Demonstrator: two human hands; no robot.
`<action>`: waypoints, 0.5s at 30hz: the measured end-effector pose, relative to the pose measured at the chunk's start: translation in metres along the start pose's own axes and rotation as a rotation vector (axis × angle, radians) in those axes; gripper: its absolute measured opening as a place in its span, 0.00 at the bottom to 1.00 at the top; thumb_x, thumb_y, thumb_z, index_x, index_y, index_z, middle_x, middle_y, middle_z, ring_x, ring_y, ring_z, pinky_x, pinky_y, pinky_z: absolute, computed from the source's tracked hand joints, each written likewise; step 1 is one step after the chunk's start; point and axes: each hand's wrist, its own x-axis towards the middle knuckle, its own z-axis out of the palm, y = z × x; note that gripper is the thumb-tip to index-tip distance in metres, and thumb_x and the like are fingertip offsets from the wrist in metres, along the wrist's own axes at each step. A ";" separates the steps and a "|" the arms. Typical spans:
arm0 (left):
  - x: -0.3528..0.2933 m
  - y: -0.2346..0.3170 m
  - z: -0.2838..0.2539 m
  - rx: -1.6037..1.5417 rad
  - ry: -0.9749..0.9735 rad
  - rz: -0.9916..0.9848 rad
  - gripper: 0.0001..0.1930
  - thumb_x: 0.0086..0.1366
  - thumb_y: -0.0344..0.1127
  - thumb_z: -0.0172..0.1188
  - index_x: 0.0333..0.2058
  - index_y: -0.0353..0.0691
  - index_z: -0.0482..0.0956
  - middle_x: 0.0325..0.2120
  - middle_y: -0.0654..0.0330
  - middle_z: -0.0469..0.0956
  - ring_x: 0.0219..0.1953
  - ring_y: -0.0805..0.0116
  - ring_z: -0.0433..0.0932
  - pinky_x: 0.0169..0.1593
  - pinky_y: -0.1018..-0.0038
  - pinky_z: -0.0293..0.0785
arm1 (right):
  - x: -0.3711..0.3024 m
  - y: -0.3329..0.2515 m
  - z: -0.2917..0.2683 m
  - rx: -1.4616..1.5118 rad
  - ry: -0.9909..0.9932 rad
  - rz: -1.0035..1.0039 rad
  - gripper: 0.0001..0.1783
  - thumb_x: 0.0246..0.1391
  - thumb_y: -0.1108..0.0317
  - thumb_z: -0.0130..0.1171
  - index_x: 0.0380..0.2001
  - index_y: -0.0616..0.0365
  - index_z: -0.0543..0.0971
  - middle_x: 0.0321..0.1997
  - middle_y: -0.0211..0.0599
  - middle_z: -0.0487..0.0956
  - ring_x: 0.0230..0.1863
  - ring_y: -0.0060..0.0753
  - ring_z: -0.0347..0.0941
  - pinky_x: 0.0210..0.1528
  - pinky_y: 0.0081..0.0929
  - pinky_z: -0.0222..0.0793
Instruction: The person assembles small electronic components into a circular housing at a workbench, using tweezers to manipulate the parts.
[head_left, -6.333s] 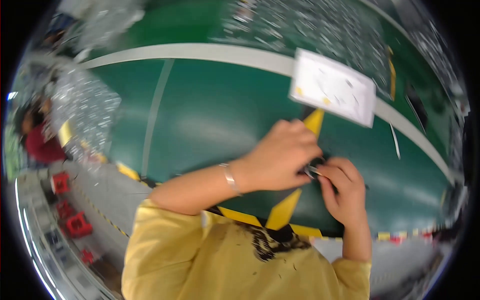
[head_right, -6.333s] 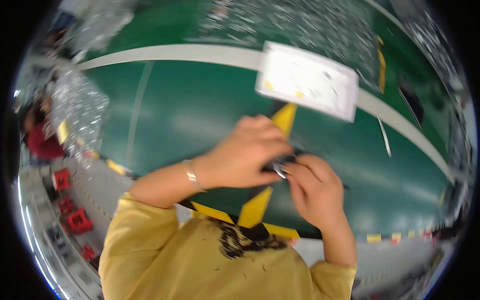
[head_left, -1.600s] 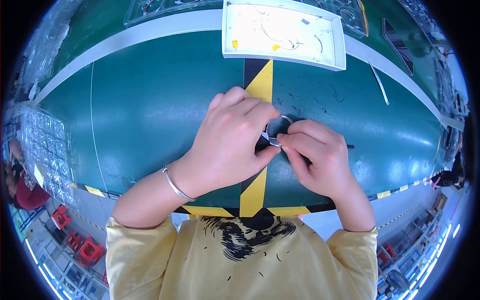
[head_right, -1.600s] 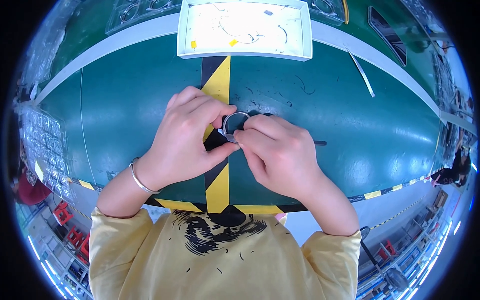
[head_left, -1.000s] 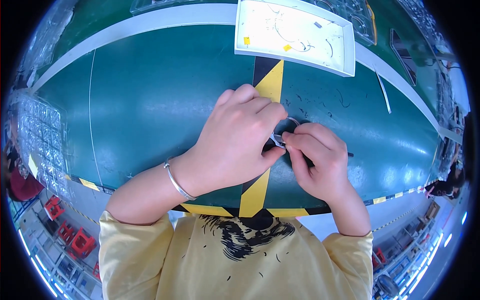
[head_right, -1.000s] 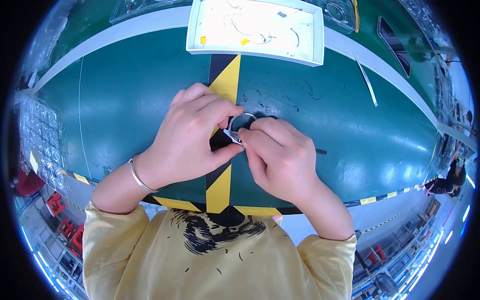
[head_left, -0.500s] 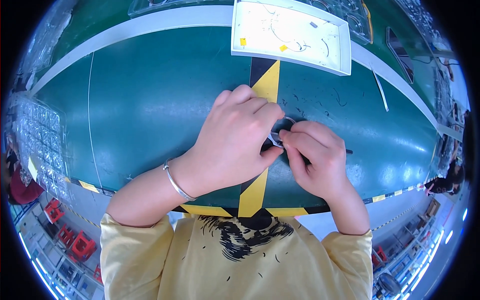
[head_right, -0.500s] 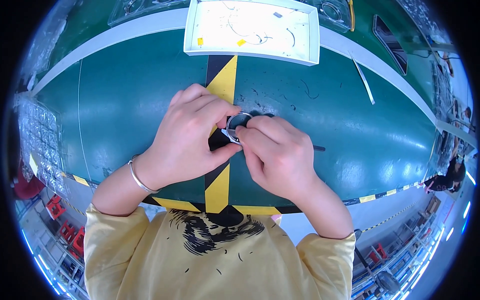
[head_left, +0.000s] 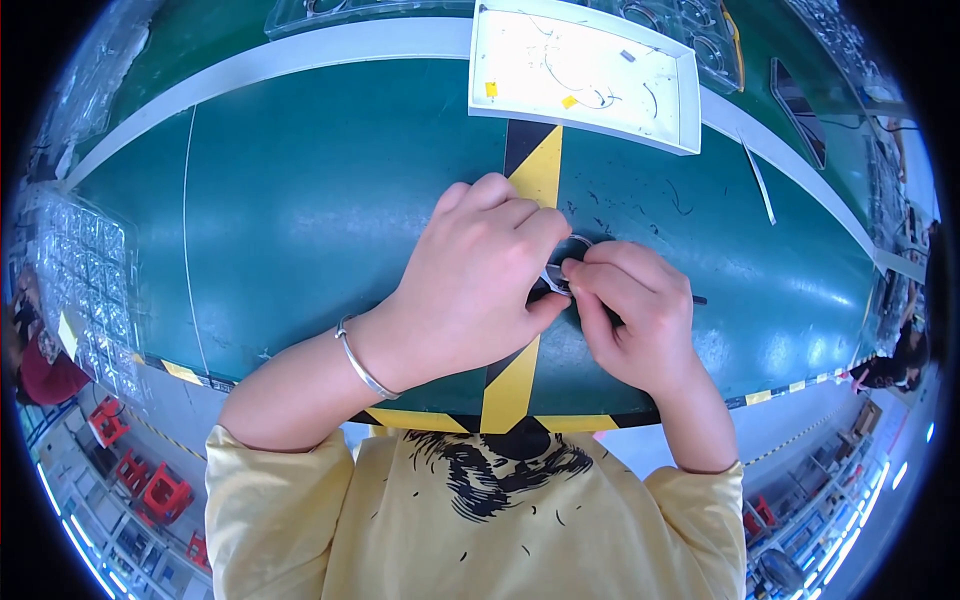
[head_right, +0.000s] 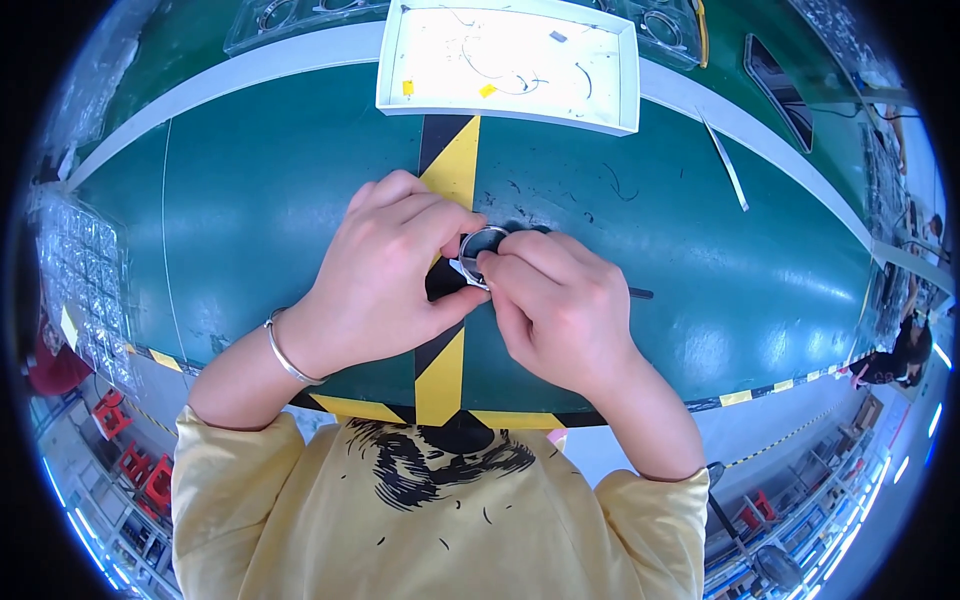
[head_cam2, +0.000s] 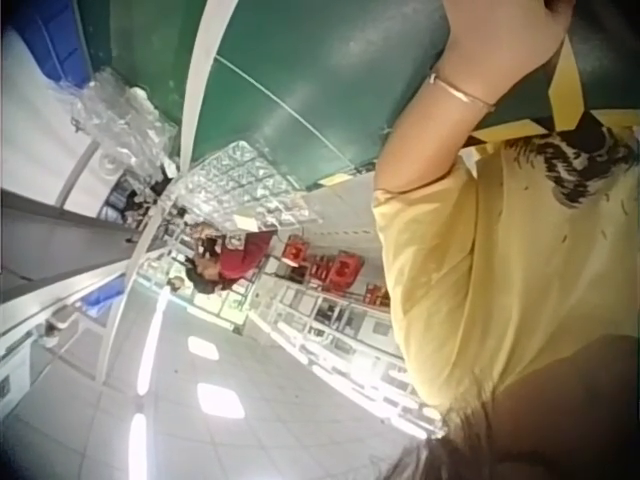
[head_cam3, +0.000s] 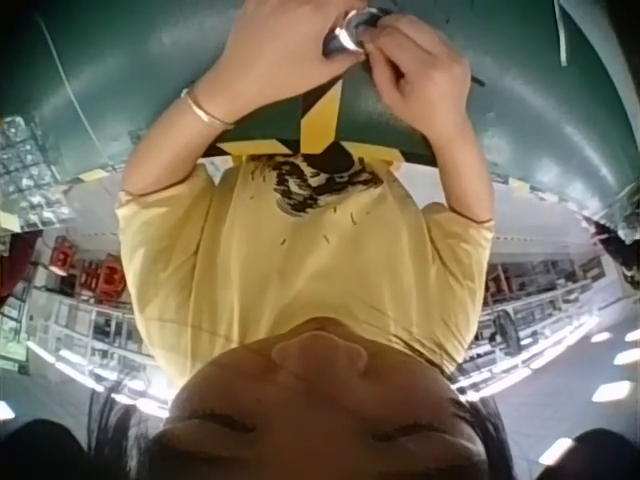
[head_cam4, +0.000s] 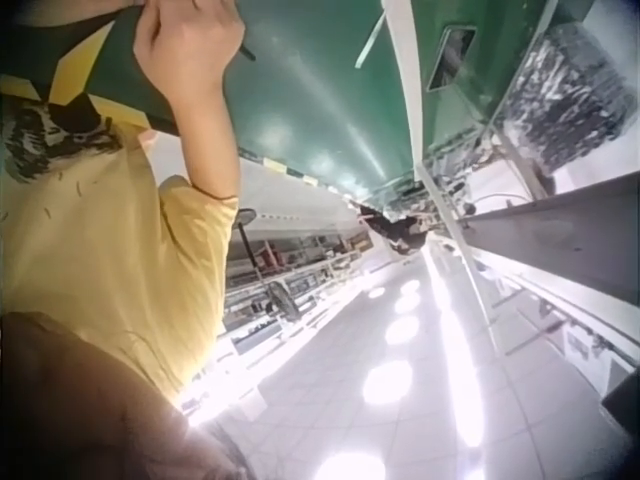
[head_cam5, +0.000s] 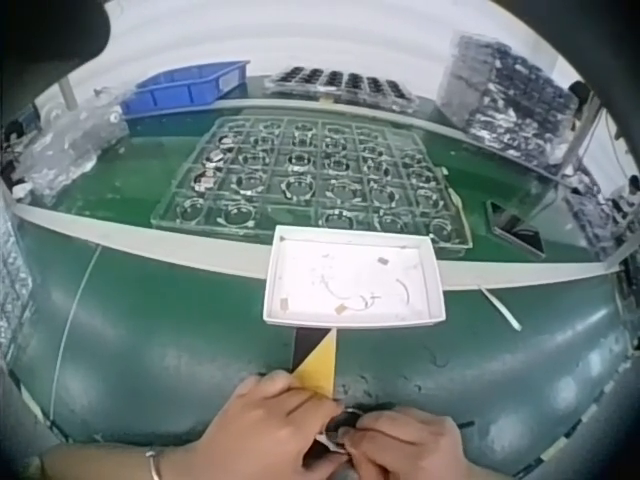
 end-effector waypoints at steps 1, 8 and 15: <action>0.000 0.000 0.000 0.013 -0.004 0.006 0.22 0.43 0.35 0.77 0.40 0.42 0.82 0.27 0.67 0.78 0.39 0.62 0.74 0.46 0.64 0.68 | 0.001 0.000 0.000 -0.011 0.010 0.005 0.09 0.45 0.82 0.66 0.31 0.59 0.84 0.33 0.38 0.81 0.30 0.41 0.79 0.32 0.32 0.75; -0.001 -0.001 0.004 0.073 0.021 0.009 0.22 0.42 0.36 0.78 0.38 0.43 0.82 0.26 0.67 0.78 0.37 0.63 0.74 0.45 0.64 0.67 | 0.002 -0.002 0.002 -0.007 0.005 0.023 0.09 0.46 0.82 0.66 0.32 0.59 0.85 0.33 0.39 0.81 0.31 0.41 0.79 0.32 0.32 0.75; 0.001 -0.001 0.003 0.091 0.131 0.046 0.25 0.41 0.34 0.79 0.41 0.42 0.83 0.32 0.64 0.78 0.41 0.61 0.75 0.47 0.63 0.68 | 0.001 0.007 0.005 -0.054 0.073 -0.038 0.09 0.44 0.78 0.67 0.32 0.56 0.85 0.34 0.33 0.80 0.29 0.39 0.77 0.28 0.32 0.74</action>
